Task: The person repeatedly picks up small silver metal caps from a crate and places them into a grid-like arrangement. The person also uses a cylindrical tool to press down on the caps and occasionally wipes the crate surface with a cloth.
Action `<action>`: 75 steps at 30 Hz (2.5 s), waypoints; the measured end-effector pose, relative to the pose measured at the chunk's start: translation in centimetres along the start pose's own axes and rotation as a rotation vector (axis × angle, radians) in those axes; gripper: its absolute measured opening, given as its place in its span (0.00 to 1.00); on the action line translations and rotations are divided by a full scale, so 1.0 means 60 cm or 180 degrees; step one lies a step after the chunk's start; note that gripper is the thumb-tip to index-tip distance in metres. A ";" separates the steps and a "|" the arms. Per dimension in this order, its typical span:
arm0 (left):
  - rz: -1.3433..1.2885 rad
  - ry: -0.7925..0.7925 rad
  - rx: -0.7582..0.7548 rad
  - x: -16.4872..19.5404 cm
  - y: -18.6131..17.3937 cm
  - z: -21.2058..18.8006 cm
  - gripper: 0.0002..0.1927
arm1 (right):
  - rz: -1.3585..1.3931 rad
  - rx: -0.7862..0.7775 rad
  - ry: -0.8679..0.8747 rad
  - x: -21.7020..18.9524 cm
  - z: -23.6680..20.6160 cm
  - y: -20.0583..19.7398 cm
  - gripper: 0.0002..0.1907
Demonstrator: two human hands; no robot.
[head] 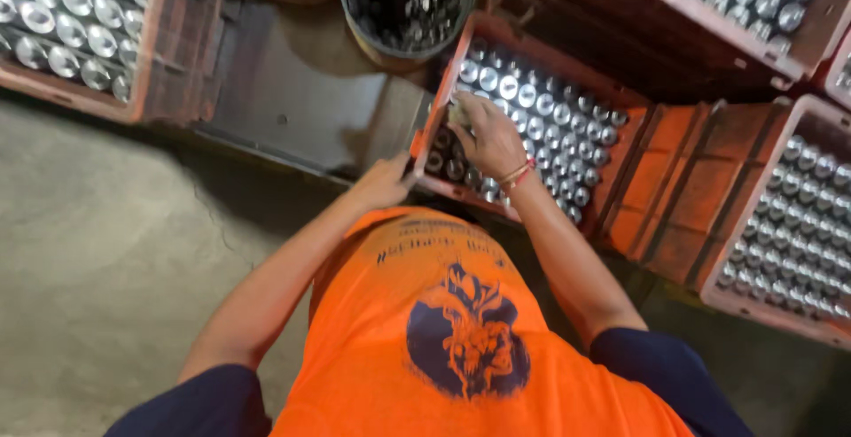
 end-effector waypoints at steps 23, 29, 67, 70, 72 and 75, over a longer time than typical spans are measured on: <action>-0.0082 -0.0336 -0.0323 0.009 -0.018 0.006 0.22 | -0.0048 0.1166 -0.0352 0.022 0.124 -0.092 0.28; -0.0116 -0.0308 -0.0366 0.007 -0.018 0.009 0.24 | -0.0053 0.1543 -0.0463 0.026 0.114 -0.117 0.31; 0.0232 -0.0035 -0.0492 -0.015 -0.012 0.023 0.23 | -0.0299 0.0230 -0.0124 -0.014 -0.106 0.005 0.27; -0.0180 -0.0473 -0.0855 -0.025 -0.009 0.029 0.23 | 0.0496 0.0212 0.0739 0.002 -0.127 0.015 0.25; 0.0054 -0.0536 -0.0796 -0.021 -0.014 0.028 0.23 | 0.0819 0.0806 0.0075 -0.006 -0.143 0.012 0.24; 0.0103 -0.0487 -0.0821 -0.021 -0.011 0.031 0.25 | 0.0396 0.0390 -0.0112 -0.011 -0.159 0.022 0.26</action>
Point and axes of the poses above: each hand's wrist, its own z-axis towards the middle knuckle, its own y-axis out of the palm, x = y × z, the point moved 3 cm from there along z, towards the middle knuckle, and after that the axes turned 15 degrees about -x, right-handed, at the moved point
